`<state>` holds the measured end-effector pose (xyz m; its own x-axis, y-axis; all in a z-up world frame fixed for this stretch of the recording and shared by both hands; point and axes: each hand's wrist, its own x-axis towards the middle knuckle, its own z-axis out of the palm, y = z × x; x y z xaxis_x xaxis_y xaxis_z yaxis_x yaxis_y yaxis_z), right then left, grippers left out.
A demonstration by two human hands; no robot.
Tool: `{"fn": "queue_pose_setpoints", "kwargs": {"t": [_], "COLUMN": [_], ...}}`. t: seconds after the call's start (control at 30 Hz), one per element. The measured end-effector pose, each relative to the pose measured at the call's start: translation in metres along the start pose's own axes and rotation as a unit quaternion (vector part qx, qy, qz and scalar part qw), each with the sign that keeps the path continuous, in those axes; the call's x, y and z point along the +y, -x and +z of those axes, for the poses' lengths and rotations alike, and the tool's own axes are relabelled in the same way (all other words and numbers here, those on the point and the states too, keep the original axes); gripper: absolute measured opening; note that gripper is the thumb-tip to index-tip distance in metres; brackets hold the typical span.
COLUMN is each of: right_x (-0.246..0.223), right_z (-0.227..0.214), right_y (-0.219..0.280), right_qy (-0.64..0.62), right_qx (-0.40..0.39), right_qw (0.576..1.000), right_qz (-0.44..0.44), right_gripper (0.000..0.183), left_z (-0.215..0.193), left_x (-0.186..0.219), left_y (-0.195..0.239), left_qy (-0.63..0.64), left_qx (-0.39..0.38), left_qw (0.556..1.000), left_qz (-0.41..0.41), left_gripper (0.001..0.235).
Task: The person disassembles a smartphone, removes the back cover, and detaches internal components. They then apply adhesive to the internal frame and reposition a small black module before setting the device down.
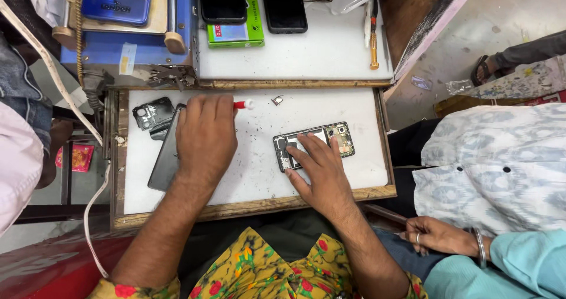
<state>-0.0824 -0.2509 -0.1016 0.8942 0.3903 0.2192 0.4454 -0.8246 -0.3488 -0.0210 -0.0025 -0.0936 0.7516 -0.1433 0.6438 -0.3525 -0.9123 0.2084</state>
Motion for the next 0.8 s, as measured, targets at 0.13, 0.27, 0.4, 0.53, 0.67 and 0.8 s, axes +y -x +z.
{"fn": "queue_pose_setpoints", "kwargs": {"t": [0.13, 0.27, 0.4, 0.53, 0.67, 0.8], "right_x": [0.001, 0.003, -0.006, -0.009, -0.005, 0.0], "right_z": [0.002, 0.002, -0.004, -0.006, -0.001, 0.0], "right_y": [0.002, 0.008, -0.008, -0.009, -0.005, -0.002], "right_qy": [-0.005, -0.013, -0.016, 0.003, -0.01, -0.015], "right_qx": [0.002, 0.015, 0.035, 0.023, 0.037, 0.041], "right_qw": [1.0, 1.0, 0.999, 1.0, 0.999, 0.999], "right_qz": [0.006, -0.002, -0.006, 0.002, 0.005, -0.004], "right_gripper": [0.043, 0.044, 0.045, 0.044, 0.042, 0.041], "left_z": [-0.005, 0.007, 0.005, 0.003, 0.005, 0.009], "left_x": [0.004, 0.014, 0.019, 0.026, 0.03, 0.034], "left_y": [0.019, 0.031, 0.019, 0.023, 0.023, 0.021], "left_qy": [0.224, 0.324, 0.321, 0.349, 0.364, 0.364], "left_qx": [-0.017, -0.039, -0.065, -0.048, -0.048, -0.023], "left_qw": [0.972, 0.933, 0.928, 0.931, 0.925, 0.924], "left_qz": [-0.068, -0.154, -0.176, -0.097, -0.096, -0.112], "left_gripper": [0.034, 0.051, 0.072, 0.065, 0.064, 0.061]}}
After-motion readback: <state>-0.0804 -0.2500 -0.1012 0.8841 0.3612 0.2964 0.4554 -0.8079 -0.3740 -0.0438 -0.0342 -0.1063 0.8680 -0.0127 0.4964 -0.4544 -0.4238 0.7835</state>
